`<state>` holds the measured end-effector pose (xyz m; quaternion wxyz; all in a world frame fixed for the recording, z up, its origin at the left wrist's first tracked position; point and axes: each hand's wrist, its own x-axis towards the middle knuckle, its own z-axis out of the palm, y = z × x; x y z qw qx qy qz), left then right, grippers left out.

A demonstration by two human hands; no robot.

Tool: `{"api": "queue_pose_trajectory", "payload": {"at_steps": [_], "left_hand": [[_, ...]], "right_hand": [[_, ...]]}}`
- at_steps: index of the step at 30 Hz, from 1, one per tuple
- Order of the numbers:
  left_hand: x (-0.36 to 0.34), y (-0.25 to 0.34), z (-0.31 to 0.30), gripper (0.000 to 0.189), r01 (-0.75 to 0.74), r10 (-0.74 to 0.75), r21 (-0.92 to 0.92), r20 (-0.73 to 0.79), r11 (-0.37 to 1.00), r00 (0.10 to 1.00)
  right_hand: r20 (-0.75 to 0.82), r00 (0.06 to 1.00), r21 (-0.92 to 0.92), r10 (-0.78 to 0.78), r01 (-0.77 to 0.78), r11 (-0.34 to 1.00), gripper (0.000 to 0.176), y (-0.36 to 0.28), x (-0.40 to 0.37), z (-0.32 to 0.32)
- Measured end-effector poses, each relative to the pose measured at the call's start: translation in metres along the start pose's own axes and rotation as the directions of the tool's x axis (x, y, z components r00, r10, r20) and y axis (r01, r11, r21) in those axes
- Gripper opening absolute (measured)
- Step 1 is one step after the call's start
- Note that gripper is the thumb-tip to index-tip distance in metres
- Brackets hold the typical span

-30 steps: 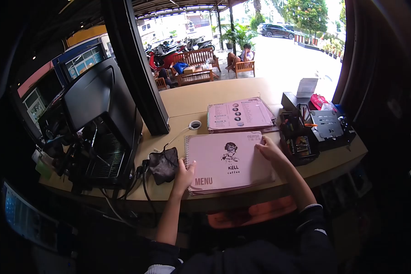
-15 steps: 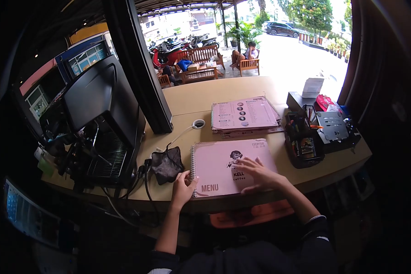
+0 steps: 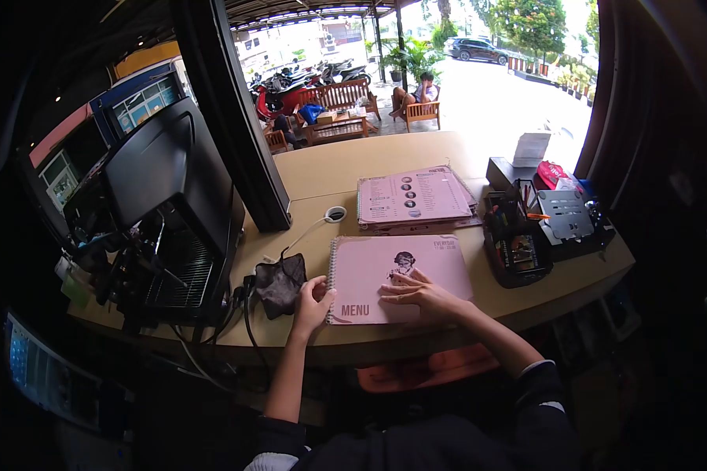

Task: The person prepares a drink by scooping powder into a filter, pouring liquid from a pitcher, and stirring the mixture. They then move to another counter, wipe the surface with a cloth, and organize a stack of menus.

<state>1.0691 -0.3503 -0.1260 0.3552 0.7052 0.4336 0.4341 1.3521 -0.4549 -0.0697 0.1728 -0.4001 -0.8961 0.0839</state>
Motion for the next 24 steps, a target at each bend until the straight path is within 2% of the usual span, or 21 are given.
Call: {"api": "queue_pose_trajectory", "payload": {"at_steps": [1,3,5,7,9,10,11,12,13,15,17,18,19,22,24], "left_hand": [[-0.003,0.018,0.000,0.041,-0.141,0.166,0.272,-0.071,0.952,0.984],[0.000,0.045,0.011,0.040,-0.106,0.136,0.247,-0.111,0.963,0.984],[0.007,0.056,0.022,0.042,-0.296,0.362,0.470,-0.053,0.831,0.931],[0.012,0.059,0.036,0.043,-0.293,0.328,0.457,0.003,0.840,0.945],[0.013,0.054,0.046,0.047,-0.358,0.288,0.583,0.214,0.729,0.934],[0.011,0.054,0.049,0.049,-0.345,0.216,0.638,0.273,0.689,0.937],[0.012,0.053,0.051,0.049,-0.347,0.221,0.641,0.271,0.685,0.937],[0.011,0.054,0.052,0.049,-0.348,0.228,0.658,0.264,0.668,0.937],[0.010,0.055,0.051,0.049,-0.346,0.230,0.676,0.260,0.650,0.938],[0.008,0.054,0.050,0.048,-0.332,0.203,0.691,0.264,0.642,0.943],[0.009,0.054,0.050,0.047,-0.339,0.207,0.685,0.271,0.645,0.940],[0.008,0.054,0.050,0.047,-0.334,0.203,0.687,0.268,0.645,0.942],[0.008,0.054,0.050,0.047,-0.331,0.196,0.687,0.270,0.647,0.943],[0.009,0.056,0.051,0.047,-0.320,0.187,0.677,0.264,0.663,0.946],[0.009,0.057,0.050,0.047,-0.323,0.192,0.680,0.263,0.659,0.946]], "right_hand": [[-0.002,1.000,-0.005,0.004,-0.004,1.000,0.065,0.003,0.002,0.000],[-0.027,0.999,0.196,0.022,-0.016,0.980,0.059,0.012,0.008,0.000],[-0.077,0.994,0.204,0.076,-0.059,0.977,0.053,0.018,0.023,-0.009],[-0.219,0.939,0.290,0.265,-0.196,0.937,0.047,0.046,0.043,-0.010],[-0.394,0.889,0.017,0.234,-0.247,0.969,0.042,0.080,0.060,-0.015],[-0.321,0.884,0.035,0.339,-0.347,0.937,0.042,0.090,0.065,-0.025],[-0.377,0.847,-0.107,0.376,-0.443,0.890,0.048,0.115,0.073,-0.019],[-0.312,0.832,-0.207,0.459,-0.530,0.822,0.054,0.129,0.078,-0.021],[-0.235,0.830,-0.215,0.507,-0.553,0.805,0.056,0.144,0.083,-0.026],[-0.252,0.816,-0.261,0.520,-0.574,0.776,0.056,0.171,0.092,-0.031],[0.017,0.786,-0.147,0.617,-0.609,0.780,0.055,0.175,0.101,-0.061],[-0.036,0.873,-0.183,0.487,-0.485,0.855,0.057,0.195,0.102,-0.058],[-0.030,0.872,-0.179,0.488,-0.485,0.856,0.057,0.201,0.108,-0.058],[0.099,0.928,-0.423,0.360,-0.288,0.859,0.051,0.200,0.125,-0.064],[0.105,0.934,-0.417,0.342,-0.270,0.868,0.048,0.195,0.130,-0.066]]}}
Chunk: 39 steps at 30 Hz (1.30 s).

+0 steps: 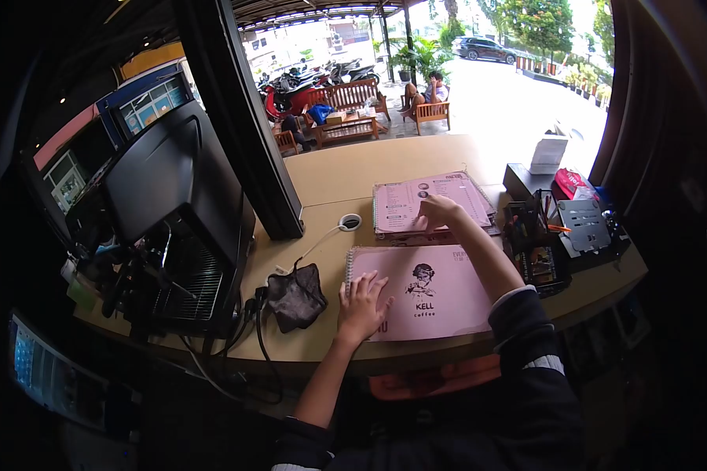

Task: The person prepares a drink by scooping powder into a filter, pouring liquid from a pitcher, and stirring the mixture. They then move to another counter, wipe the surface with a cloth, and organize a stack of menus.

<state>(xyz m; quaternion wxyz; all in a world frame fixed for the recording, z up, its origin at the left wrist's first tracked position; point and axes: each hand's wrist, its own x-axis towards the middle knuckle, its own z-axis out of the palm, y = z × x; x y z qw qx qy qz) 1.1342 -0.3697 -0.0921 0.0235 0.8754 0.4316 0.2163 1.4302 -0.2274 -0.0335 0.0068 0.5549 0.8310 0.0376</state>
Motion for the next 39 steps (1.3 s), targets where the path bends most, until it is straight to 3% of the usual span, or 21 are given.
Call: {"api": "queue_pose_trajectory", "payload": {"at_steps": [2,4,5,7,9,11,13,15,21,23,24,25,26,28,29,30,31,33,36,38,39], "left_hand": [[0.000,0.000,-0.001,0.047,0.004,-0.004,-0.003,-0.001,1.000,1.000],[-0.001,0.000,0.000,0.047,0.000,0.000,-0.005,-0.005,1.000,1.000],[-0.001,0.000,0.000,0.047,-0.001,0.001,-0.006,-0.003,1.000,1.000],[0.000,-0.001,0.000,0.046,-0.002,0.002,-0.004,-0.009,1.000,1.000],[0.000,-0.002,0.001,0.046,0.002,-0.003,0.010,0.021,1.000,1.000],[-0.001,-0.003,0.003,0.046,-0.013,0.013,0.005,-0.009,1.000,1.000],[-0.002,-0.003,0.004,0.045,-0.028,0.028,-0.001,-0.035,1.000,0.999],[-0.002,-0.002,0.003,0.046,-0.009,0.009,-0.036,-0.022,0.999,1.000],[0.000,-0.004,-0.005,0.046,-0.002,-0.005,-0.151,-0.045,0.988,0.999],[0.011,-0.004,-0.001,0.046,0.020,-0.035,-0.211,-0.069,0.977,0.997],[0.019,-0.001,0.006,0.050,-0.008,-0.115,-0.553,-0.189,0.833,0.975],[0.026,0.009,-0.003,0.054,-0.090,-0.229,-0.811,-0.267,0.578,0.936],[0.031,0.018,-0.012,0.054,-0.094,-0.228,-0.811,-0.271,0.578,0.935],[0.035,0.054,-0.066,0.068,0.116,-0.359,-0.989,0.076,0.092,0.930],[0.040,0.055,-0.065,0.068,0.111,-0.357,-0.990,0.072,0.091,0.931],[0.047,0.053,-0.061,0.069,0.050,-0.335,-0.999,0.041,0.020,0.941],[0.051,0.057,-0.064,0.069,-0.013,-0.311,-0.999,0.003,-0.051,0.950],[0.046,0.056,-0.067,0.060,-0.010,-0.291,-1.000,-0.017,0.025,0.957],[0.043,0.059,-0.078,0.051,-0.007,-0.236,-0.999,0.004,-0.046,0.972],[0.042,0.064,-0.091,0.045,-0.135,-0.190,-0.988,-0.148,0.079,0.971],[0.043,0.065,-0.097,0.044,-0.138,-0.197,-0.988,-0.148,0.064,0.969]], "right_hand": [[-0.006,1.000,0.007,-0.022,0.022,1.000,0.045,-0.008,0.004,0.001],[0.070,0.995,-0.256,0.065,-0.045,0.966,0.037,-0.027,-0.001,-0.005],[0.069,0.995,-0.260,0.066,-0.046,0.965,0.037,-0.032,-0.003,-0.004],[-0.010,0.999,-0.368,-0.035,0.029,0.929,0.021,-0.040,-0.003,-0.005],[-0.056,0.996,-0.350,-0.076,0.052,0.935,0.015,-0.034,-0.009,-0.008],[-0.313,0.932,-0.400,-0.181,0.043,0.915,0.017,-0.025,-0.009,-0.010],[-0.387,0.896,-0.356,-0.218,0.073,0.931,0.011,-0.038,-0.023,-0.043],[-0.494,0.850,-0.402,-0.183,-0.037,0.915,0.010,-0.037,-0.019,-0.061],[-0.541,0.841,-0.238,0.007,-0.161,0.958,0.009,-0.057,-0.050,-0.108],[-0.606,0.794,-0.220,-0.045,-0.114,0.969,0.010,-0.076,-0.068,-0.118],[-0.607,0.793,-0.209,-0.055,-0.092,0.974,0.009,-0.088,-0.075,-0.120],[-0.607,0.792,-0.197,-0.066,-0.070,0.978,0.009,-0.098,-0.082,-0.118],[-0.616,0.783,-0.214,-0.089,-0.057,0.975,0.010,-0.108,-0.086,-0.114],[-0.593,0.787,-0.228,-0.168,0.036,0.973,0.016,-0.131,-0.101,-0.108],[-0.606,0.765,-0.266,-0.218,0.063,0.962,0.014,-0.146,-0.110,-0.106],[-0.627,0.700,-0.352,-0.343,0.138,0.926,0.017,-0.153,-0.115,-0.099],[-0.673,0.646,-0.337,-0.360,0.165,0.927,0.021,-0.172,-0.127,-0.091],[-0.708,0.580,-0.367,-0.404,0.188,0.911,0.024,-0.173,-0.129,-0.090],[-0.694,0.590,-0.375,-0.413,0.193,0.906,0.024,-0.170,-0.142,-0.105],[-0.700,0.605,-0.351,-0.380,0.172,0.920,0.022,-0.164,-0.147,-0.115],[-0.704,0.615,-0.335,-0.356,0.154,0.929,0.021,-0.163,-0.151,-0.123]]}}
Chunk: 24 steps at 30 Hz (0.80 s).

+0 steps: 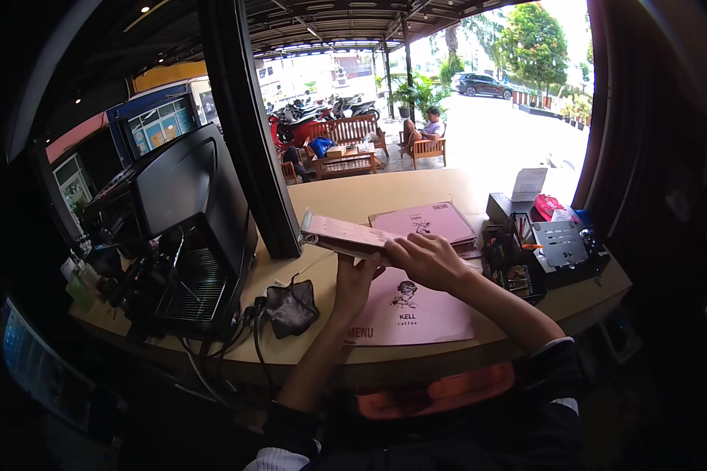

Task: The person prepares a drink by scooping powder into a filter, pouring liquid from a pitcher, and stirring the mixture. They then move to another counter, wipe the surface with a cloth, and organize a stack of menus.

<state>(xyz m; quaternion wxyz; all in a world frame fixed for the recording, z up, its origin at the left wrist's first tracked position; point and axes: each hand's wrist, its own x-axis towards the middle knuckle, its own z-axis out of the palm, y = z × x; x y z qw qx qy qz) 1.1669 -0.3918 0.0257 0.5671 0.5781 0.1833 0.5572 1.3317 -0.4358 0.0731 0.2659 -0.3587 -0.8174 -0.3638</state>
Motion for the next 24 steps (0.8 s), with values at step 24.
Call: {"api": "queue_pose_trajectory", "payload": {"at_steps": [24], "left_hand": [[0.007,0.028,-0.100,0.029,-0.644,0.194,0.765,0.634,-0.011,0.749]], "right_hand": [[0.011,0.992,-0.393,-0.125,0.120,0.912,0.020,-0.001,-0.072,-0.078]]}}
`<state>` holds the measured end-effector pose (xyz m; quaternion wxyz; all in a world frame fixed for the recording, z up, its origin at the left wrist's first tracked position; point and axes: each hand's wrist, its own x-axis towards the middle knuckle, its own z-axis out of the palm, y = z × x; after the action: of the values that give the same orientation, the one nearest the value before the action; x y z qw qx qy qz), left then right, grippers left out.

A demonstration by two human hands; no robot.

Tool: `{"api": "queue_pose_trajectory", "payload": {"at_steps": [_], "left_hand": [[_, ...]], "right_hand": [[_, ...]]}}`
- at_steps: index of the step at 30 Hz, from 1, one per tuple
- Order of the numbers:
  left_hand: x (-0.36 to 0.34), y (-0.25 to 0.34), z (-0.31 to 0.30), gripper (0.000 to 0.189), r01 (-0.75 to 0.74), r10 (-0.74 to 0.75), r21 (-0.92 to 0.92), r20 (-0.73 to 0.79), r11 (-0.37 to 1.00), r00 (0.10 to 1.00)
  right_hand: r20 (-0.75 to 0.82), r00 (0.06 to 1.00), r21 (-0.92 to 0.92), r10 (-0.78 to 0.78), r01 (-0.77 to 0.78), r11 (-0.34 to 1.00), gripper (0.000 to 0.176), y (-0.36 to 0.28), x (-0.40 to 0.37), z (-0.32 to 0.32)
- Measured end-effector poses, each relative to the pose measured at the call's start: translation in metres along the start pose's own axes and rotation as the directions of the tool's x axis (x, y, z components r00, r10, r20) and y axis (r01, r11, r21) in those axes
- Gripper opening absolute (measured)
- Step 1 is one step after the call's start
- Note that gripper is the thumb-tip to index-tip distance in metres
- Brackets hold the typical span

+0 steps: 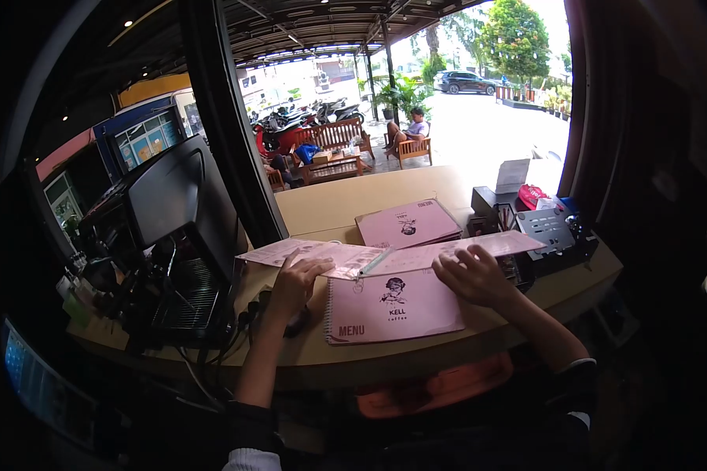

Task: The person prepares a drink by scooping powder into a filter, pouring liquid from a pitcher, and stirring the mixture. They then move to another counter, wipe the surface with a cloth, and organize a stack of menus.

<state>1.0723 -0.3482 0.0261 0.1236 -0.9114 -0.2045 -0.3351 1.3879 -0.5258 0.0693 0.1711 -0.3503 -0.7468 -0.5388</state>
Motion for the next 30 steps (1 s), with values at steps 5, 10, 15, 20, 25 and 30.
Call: {"api": "queue_pose_trajectory", "payload": {"at_steps": [5,10,15,20,25,30], "left_hand": [[-0.045,0.004,0.039,0.024,0.072,-0.071,-0.017,0.025,0.997,0.997],[-0.083,0.013,0.051,0.022,0.116,-0.096,0.132,-0.147,0.984,0.984],[-0.132,0.004,0.055,0.026,0.669,-0.794,-0.529,-0.014,0.522,0.608],[-0.125,0.007,0.071,0.024,0.502,-0.810,-0.835,0.446,-0.223,0.382],[-0.106,0.005,0.096,0.049,0.287,-0.933,-0.952,0.195,-0.106,0.302],[-0.078,0.002,0.097,0.050,0.220,-0.924,-0.969,-0.023,0.115,0.382]], "right_hand": [[0.142,0.990,0.131,0.009,-0.028,0.991,0.023,-0.049,-0.038,0.009],[0.202,0.970,0.185,0.133,-0.171,0.968,0.024,-0.087,-0.059,0.012],[0.287,0.944,0.223,0.163,-0.232,0.947,0.025,-0.107,-0.076,0.019],[0.401,0.899,0.331,0.175,-0.320,0.888,0.025,-0.110,-0.079,0.017],[0.404,0.819,0.370,0.407,-0.554,0.746,0.024,-0.091,-0.084,-0.004],[0.333,0.480,0.153,0.812,-0.877,0.456,0.030,-0.067,-0.110,-0.027]]}}
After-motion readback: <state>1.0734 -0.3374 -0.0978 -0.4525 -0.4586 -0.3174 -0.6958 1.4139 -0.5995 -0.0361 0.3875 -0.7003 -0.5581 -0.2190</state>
